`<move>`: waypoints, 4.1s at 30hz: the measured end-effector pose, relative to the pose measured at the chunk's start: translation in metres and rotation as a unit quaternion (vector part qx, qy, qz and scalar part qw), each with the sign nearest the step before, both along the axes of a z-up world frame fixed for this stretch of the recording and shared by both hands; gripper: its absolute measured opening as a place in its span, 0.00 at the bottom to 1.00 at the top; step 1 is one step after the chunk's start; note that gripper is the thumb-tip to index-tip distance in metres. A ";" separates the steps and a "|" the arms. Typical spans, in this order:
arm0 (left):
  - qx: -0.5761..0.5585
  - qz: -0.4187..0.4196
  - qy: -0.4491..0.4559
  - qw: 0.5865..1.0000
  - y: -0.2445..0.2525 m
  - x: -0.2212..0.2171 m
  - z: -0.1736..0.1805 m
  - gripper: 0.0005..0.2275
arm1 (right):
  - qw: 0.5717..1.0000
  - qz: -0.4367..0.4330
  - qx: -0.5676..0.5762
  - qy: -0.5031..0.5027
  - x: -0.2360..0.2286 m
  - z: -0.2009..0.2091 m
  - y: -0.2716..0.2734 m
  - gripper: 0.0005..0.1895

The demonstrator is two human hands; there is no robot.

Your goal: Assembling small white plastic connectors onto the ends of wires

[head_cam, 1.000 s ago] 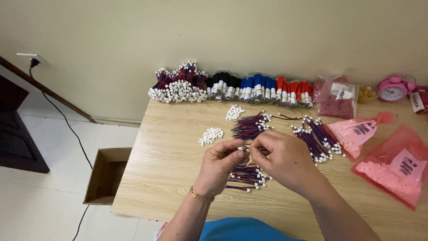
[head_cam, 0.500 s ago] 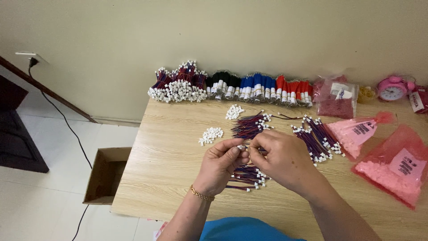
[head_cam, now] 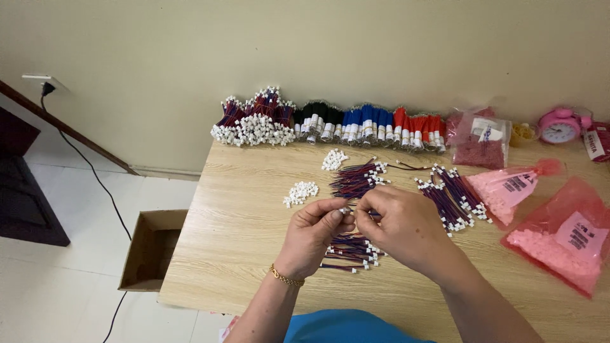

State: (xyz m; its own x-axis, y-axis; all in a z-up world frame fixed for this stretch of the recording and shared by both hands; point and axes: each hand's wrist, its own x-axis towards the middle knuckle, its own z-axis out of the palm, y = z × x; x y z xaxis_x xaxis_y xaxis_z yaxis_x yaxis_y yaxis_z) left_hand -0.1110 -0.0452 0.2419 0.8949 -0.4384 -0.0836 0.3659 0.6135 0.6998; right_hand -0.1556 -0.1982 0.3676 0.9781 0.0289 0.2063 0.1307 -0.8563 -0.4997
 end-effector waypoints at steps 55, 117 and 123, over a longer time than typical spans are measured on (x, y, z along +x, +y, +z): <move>0.044 0.018 0.010 0.999 -0.015 0.007 0.006 0.08 | 0.974 0.043 0.007 -0.221 0.016 -0.037 -0.005 0.07; 0.346 0.008 -0.289 0.892 0.034 0.027 0.023 0.05 | 0.992 -0.003 -0.021 -0.125 -0.002 -0.024 -0.038 0.12; 0.389 0.031 -0.403 0.828 0.026 0.018 0.057 0.03 | 0.997 0.073 -0.019 0.028 0.014 -0.030 -0.007 0.08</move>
State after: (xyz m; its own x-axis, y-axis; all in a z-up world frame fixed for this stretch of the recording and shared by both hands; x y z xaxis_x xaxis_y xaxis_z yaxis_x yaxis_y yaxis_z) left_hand -0.0925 -0.0194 0.2987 0.8162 -0.4830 0.3170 -0.4277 -0.1365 0.8935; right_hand -0.1413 -0.2050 0.3377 0.9726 0.1791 0.1481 0.2289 -0.8485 -0.4771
